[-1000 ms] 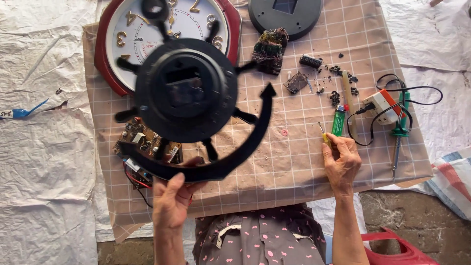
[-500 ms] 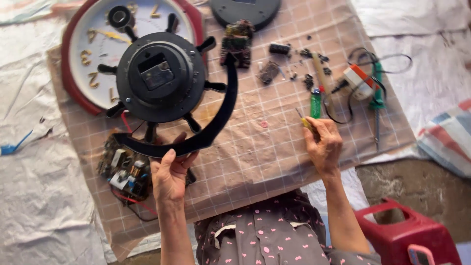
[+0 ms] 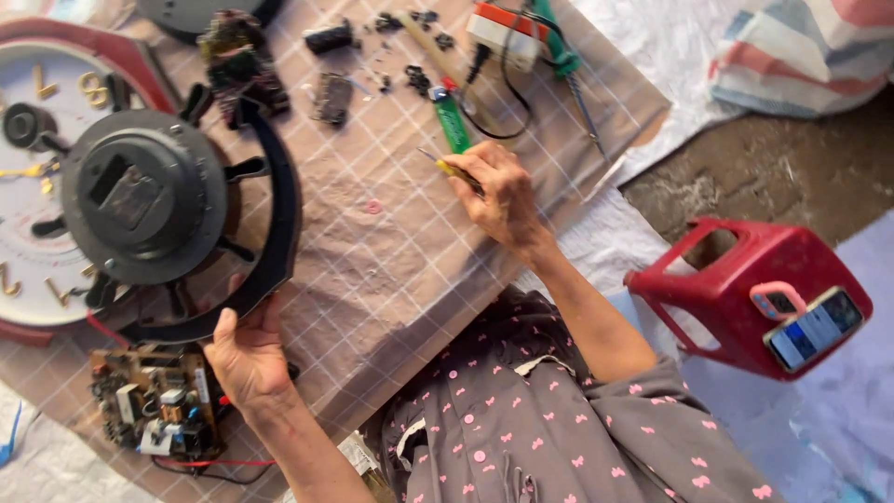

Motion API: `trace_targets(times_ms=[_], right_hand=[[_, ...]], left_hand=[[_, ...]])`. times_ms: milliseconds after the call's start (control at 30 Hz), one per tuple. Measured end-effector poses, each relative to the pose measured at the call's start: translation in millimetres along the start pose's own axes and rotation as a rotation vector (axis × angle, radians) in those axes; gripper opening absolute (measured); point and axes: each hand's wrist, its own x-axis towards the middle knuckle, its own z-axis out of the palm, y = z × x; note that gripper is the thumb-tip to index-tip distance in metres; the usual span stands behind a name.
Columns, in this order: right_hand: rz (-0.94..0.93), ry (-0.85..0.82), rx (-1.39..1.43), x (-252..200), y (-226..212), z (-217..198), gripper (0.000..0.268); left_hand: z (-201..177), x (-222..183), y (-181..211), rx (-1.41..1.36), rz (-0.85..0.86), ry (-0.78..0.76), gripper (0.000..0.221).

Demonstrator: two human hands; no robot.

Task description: Reassembling the internal components and housing of a wall clock mechanism on a workspace.

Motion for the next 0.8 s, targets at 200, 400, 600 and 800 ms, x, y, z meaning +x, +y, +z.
trace_targets(times_ms=[200,400,600,800], right_hand=[[-0.083,-0.03,0.015,3,-10,-10,0.021],[-0.092,0.022,0.049,4,-11,-10,0.012],[-0.084,0.007,0.049,5,-12,-12,0.013],[-0.105,-0.007,0.077,7,-15,-16,0.013]], left_hand=[[21,-14,0,-0.023,-0.035,0.125,0.05],[38,-32,5,-0.171,-0.068,0.182,0.047],[8,-45,8,-0.244,-0.013,0.202,0.04],[18,-81,-19,0.213,0.229,0.17,0.07]])
